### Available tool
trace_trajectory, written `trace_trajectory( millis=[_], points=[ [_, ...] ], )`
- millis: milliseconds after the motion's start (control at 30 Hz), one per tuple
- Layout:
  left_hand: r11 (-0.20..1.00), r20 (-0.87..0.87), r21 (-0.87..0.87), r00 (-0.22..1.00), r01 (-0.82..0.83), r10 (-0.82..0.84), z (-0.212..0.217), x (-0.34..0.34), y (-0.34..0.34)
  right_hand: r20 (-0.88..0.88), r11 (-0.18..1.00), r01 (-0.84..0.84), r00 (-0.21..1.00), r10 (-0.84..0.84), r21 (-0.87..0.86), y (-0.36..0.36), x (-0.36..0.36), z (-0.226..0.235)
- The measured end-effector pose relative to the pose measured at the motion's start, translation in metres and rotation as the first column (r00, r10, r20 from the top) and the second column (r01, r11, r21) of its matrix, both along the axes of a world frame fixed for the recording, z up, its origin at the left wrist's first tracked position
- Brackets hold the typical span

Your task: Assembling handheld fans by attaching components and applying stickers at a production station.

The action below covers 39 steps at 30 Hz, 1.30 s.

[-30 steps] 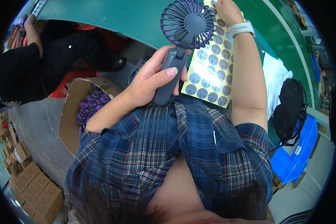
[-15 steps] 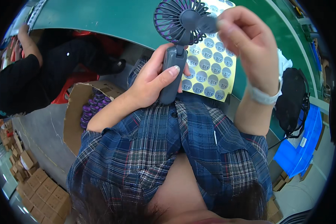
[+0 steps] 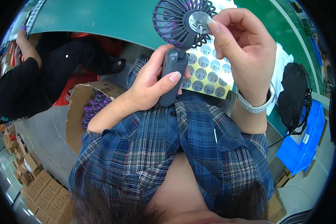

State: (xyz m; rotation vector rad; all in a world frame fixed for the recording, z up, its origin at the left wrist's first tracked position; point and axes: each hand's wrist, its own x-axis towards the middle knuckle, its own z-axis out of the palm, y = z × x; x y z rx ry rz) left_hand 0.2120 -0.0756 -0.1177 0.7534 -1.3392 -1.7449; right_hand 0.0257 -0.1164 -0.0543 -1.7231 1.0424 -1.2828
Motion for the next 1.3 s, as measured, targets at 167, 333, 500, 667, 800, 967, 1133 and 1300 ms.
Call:
trace_trajectory(
  millis=[167,333,500,667,800,967,1133,1300],
  points=[
    [0.998,-0.078,0.004,0.995,0.07,-0.069,-0.002,0.005,-0.002,-0.039,0.998,0.017,0.999,-0.014,0.067,0.0,-0.003,0.005],
    [0.997,-0.087,-0.008,0.993,0.078,-0.078,-0.003,0.007,-0.003,-0.104,0.978,0.142,0.982,-0.158,-0.153,0.0,-0.005,0.001],
    [0.992,-0.108,0.017,0.987,0.122,-0.12,0.0,0.006,-0.003,-0.143,0.983,0.093,0.983,-0.116,-0.156,0.003,-0.013,0.012],
    [0.992,-0.09,0.016,0.989,0.121,-0.12,-0.001,0.004,-0.001,-0.038,0.97,0.101,0.995,-0.094,0.221,0.01,0.0,0.026],
    [0.994,-0.039,0.001,0.994,0.106,-0.106,0.003,0.004,0.0,0.07,0.955,0.155,0.982,-0.178,0.252,0.014,0.012,0.032],
    [0.995,-0.025,-0.014,0.994,0.102,-0.102,0.002,0.002,-0.001,0.089,0.96,0.132,0.983,-0.158,0.248,0.013,0.01,0.031],
    [0.995,-0.02,-0.021,0.995,0.096,-0.096,0.002,0.001,-0.001,0.016,0.952,0.168,0.984,-0.178,0.257,0.011,0.01,0.028],
    [0.996,-0.007,-0.036,0.996,0.087,-0.087,0.001,0.002,-0.001,0.011,0.956,0.174,0.983,-0.181,0.238,0.01,0.011,0.027]
  ],
)
